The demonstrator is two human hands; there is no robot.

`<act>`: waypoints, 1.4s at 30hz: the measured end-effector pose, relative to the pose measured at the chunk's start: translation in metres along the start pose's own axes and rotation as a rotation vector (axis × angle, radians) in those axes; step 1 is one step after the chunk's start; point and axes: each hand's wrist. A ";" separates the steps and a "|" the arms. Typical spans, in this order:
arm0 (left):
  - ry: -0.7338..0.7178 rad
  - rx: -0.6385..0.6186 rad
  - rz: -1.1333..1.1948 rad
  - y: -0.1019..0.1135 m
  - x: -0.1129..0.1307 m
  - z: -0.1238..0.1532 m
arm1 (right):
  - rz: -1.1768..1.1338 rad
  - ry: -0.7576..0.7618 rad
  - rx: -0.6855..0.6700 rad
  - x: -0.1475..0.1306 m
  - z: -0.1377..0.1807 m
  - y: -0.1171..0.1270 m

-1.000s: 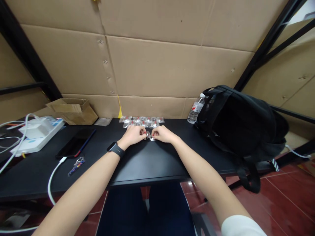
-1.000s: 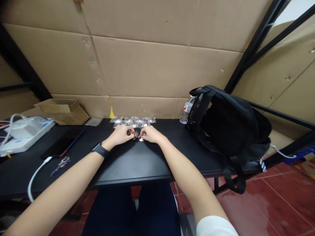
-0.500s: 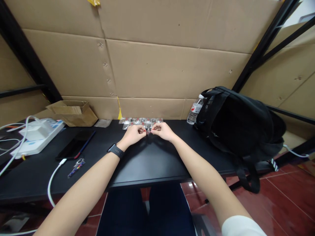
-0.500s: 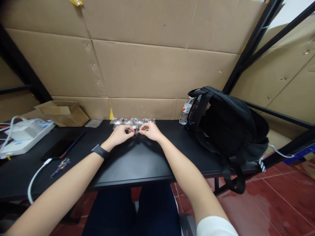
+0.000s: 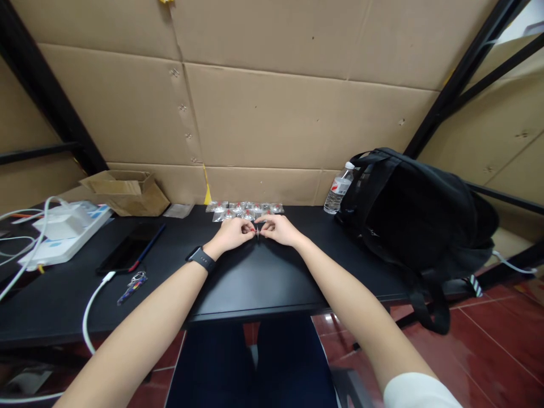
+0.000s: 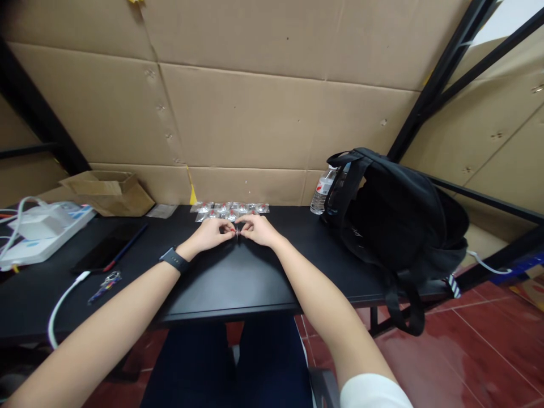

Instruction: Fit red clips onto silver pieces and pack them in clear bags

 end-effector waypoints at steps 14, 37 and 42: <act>-0.018 -0.006 -0.080 0.001 0.001 -0.001 | 0.068 0.051 -0.006 -0.006 0.000 0.004; 0.308 0.320 -0.553 0.061 -0.090 -0.003 | 0.193 0.023 0.044 -0.019 0.003 -0.002; 0.547 0.145 -0.616 0.071 -0.137 0.004 | 0.187 0.016 0.045 -0.017 0.003 -0.002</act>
Point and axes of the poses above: each hand's wrist, its own z-axis away from the middle knuckle, its own y-axis out of the back of the hand, x = y × z, and after that the axes turned 11 degrees about x, right-handed
